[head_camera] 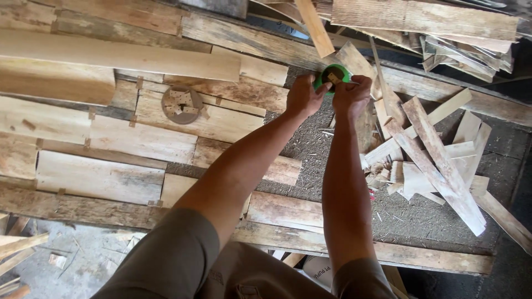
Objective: The person is sorting, aligning, and trimming thin wood planks on a workshop bench.
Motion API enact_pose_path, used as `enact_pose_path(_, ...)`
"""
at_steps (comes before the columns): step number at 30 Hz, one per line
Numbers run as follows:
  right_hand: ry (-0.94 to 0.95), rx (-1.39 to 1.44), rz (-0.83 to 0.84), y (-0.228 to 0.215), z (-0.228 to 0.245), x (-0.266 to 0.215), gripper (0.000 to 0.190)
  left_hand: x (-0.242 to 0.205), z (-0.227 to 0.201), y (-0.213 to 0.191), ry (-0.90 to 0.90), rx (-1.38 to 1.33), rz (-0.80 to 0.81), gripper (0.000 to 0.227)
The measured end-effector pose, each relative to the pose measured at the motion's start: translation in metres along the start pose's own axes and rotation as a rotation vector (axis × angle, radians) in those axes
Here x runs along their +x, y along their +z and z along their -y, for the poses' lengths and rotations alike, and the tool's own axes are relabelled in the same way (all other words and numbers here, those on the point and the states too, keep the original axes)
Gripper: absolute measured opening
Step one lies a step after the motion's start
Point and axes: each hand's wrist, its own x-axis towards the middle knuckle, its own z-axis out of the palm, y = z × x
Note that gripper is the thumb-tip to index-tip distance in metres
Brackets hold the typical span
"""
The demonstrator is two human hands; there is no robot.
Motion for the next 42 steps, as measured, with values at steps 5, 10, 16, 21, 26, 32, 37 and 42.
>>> enact_pose_path(5, 0.053, 0.025, 0.003, -0.005, 0.012, -0.003, 0.033, 0.019, -0.008, 0.032, -0.257, -0.17, 0.031, 0.064)
enact_pose_path(10, -0.002, 0.047, -0.017, -0.004, 0.009, -0.007, 0.032, 0.027, 0.002, 0.051, -0.291, -0.122, -0.032, 0.073)
enact_pose_path(16, 0.025, 0.1, 0.015, -0.003, 0.012, -0.005, 0.032, 0.027, -0.008, 0.043, -0.358, -0.309, -0.085, 0.067)
enact_pose_path(21, 0.036, 0.108, 0.02, -0.006, 0.015, -0.008, 0.039, 0.025, -0.025, 0.023, -0.494, -0.243, 0.024, 0.063)
enact_pose_path(26, 0.123, 0.243, -0.017, -0.007, 0.021, -0.018, 0.037, 0.026, -0.019, 0.03, -0.451, -0.191, -0.012, 0.066)
enact_pose_path(32, 0.064, 0.382, -0.083, -0.009, 0.01, -0.022, 0.033, 0.037, -0.001, 0.047, -0.504, -0.165, -0.005, 0.07)
enact_pose_path(37, -0.038, 0.454, -0.053, -0.003, -0.023, -0.015, 0.032, 0.024, 0.0, 0.036, -0.472, -0.137, -0.043, 0.069)
enact_pose_path(42, 0.066, 0.734, 0.248, -0.02, -0.007, -0.007, 0.039, -0.001, -0.014, 0.009, 0.053, -0.23, -0.303, 0.036)
